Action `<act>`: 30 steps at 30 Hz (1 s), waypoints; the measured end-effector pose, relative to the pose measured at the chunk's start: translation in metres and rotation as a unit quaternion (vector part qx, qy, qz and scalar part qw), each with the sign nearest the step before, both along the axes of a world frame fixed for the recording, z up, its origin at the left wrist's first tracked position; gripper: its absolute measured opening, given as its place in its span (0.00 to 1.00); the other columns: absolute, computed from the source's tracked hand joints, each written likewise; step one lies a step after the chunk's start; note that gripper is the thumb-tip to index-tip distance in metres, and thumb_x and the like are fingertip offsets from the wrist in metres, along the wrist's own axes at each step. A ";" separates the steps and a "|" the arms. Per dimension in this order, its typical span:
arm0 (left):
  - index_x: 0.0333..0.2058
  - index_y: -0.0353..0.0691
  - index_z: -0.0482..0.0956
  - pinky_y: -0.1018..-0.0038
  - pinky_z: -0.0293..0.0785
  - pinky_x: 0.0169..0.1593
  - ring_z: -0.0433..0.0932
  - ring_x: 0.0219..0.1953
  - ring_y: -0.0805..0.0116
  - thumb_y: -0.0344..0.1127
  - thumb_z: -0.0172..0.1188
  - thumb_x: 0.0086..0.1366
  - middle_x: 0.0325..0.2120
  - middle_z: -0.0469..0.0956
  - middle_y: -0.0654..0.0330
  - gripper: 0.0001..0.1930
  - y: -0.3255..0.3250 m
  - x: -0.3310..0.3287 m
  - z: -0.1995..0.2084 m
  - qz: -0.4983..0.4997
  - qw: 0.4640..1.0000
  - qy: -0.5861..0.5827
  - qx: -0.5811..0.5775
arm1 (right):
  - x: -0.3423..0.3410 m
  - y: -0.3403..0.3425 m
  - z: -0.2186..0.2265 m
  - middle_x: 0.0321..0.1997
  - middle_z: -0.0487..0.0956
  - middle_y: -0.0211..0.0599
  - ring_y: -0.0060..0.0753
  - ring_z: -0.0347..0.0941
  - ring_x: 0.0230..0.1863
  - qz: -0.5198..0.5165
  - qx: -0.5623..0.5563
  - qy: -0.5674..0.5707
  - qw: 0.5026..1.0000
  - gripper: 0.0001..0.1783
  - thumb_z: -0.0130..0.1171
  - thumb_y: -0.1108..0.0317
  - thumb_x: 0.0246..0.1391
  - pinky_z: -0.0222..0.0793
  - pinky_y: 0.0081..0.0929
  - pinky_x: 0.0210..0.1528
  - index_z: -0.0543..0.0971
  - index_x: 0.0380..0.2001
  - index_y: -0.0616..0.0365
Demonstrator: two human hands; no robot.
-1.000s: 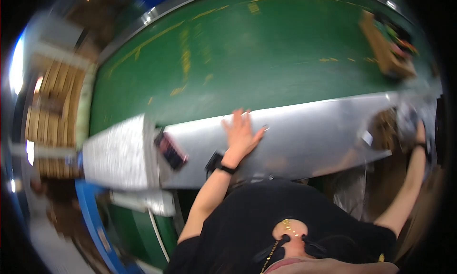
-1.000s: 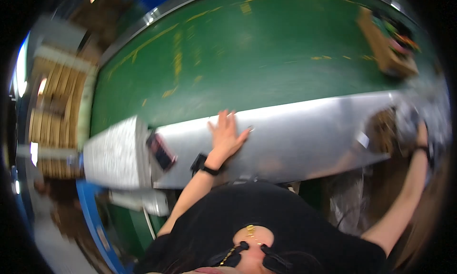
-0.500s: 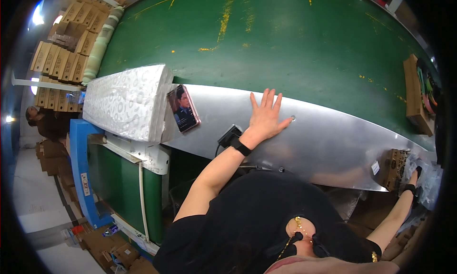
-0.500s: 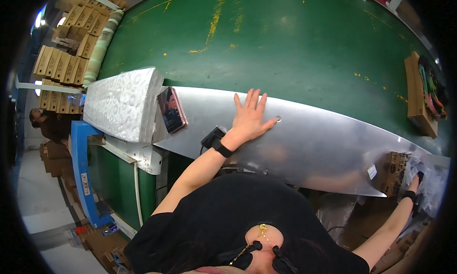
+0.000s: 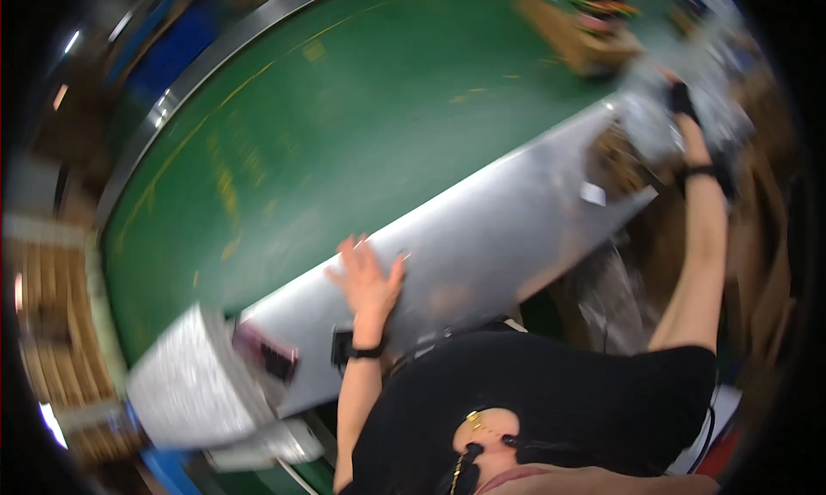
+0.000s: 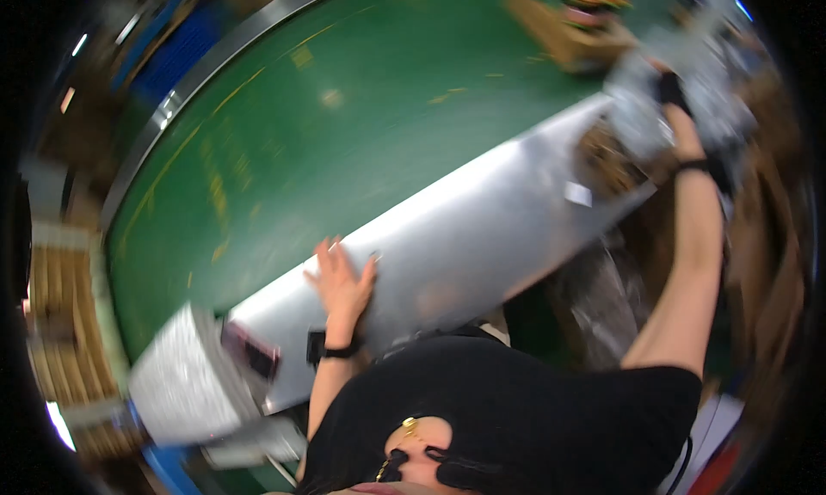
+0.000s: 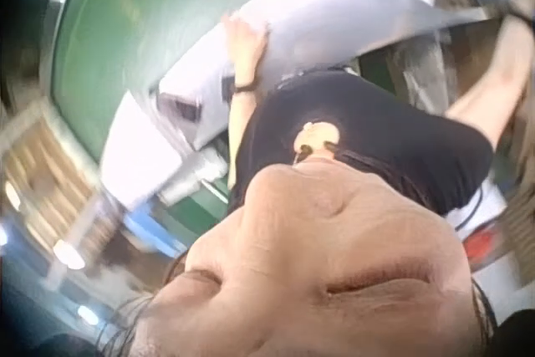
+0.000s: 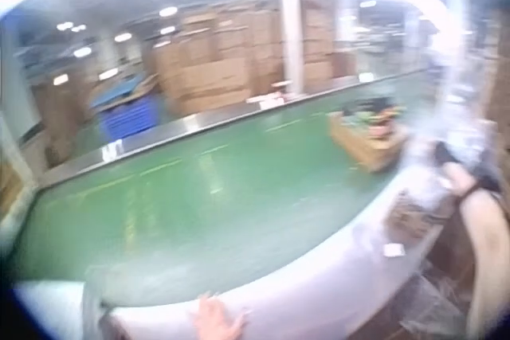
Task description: Packaging pairs of sneakers into boxes with tissue paper.
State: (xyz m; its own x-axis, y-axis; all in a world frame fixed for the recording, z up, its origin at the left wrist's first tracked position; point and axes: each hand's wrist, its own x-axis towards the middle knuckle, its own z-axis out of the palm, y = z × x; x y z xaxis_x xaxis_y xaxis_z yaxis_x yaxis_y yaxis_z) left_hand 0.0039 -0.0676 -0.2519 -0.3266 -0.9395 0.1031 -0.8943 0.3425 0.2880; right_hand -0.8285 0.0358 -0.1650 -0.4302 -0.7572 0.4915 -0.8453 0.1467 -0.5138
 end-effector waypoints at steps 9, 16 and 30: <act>0.54 0.32 0.56 0.39 0.38 0.55 0.49 0.60 0.53 0.57 0.46 0.57 0.55 0.53 0.46 0.36 0.001 0.013 -0.026 -0.013 0.998 -0.059 -0.029 | 0.292 -0.040 0.142 0.31 0.76 0.45 0.41 0.73 0.34 -0.060 -0.098 0.193 0.974 0.11 0.50 0.67 0.42 0.67 0.31 0.35 0.77 0.29 0.56; 0.54 0.30 0.55 0.39 0.37 0.55 0.48 0.60 0.51 0.56 0.46 0.57 0.55 0.54 0.44 0.36 0.002 0.015 -0.022 -0.009 0.996 -0.078 -0.033 | 0.345 -0.026 0.106 0.38 0.76 0.31 0.24 0.72 0.40 0.245 -0.086 -0.301 0.918 0.17 0.60 0.70 0.43 0.69 0.22 0.41 0.74 0.40 0.56; 0.55 0.32 0.55 0.38 0.39 0.54 0.49 0.60 0.54 0.59 0.42 0.59 0.55 0.53 0.47 0.36 0.002 0.011 -0.028 -0.016 0.994 -0.101 -0.044 | 0.461 -0.011 -0.099 0.42 0.69 0.36 0.46 0.59 0.52 -0.375 0.033 -0.005 0.926 0.17 0.53 0.66 0.42 0.53 0.49 0.50 0.73 0.39 0.42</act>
State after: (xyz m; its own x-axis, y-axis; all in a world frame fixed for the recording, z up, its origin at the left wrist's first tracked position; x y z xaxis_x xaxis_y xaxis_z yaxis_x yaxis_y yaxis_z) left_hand 0.0153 -0.0657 -0.2798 -0.3793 -0.9183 0.1137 -0.9188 0.3883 0.0709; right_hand -0.3678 0.0250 -0.2645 -0.8518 -0.2723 0.4476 -0.4882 0.7225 -0.4896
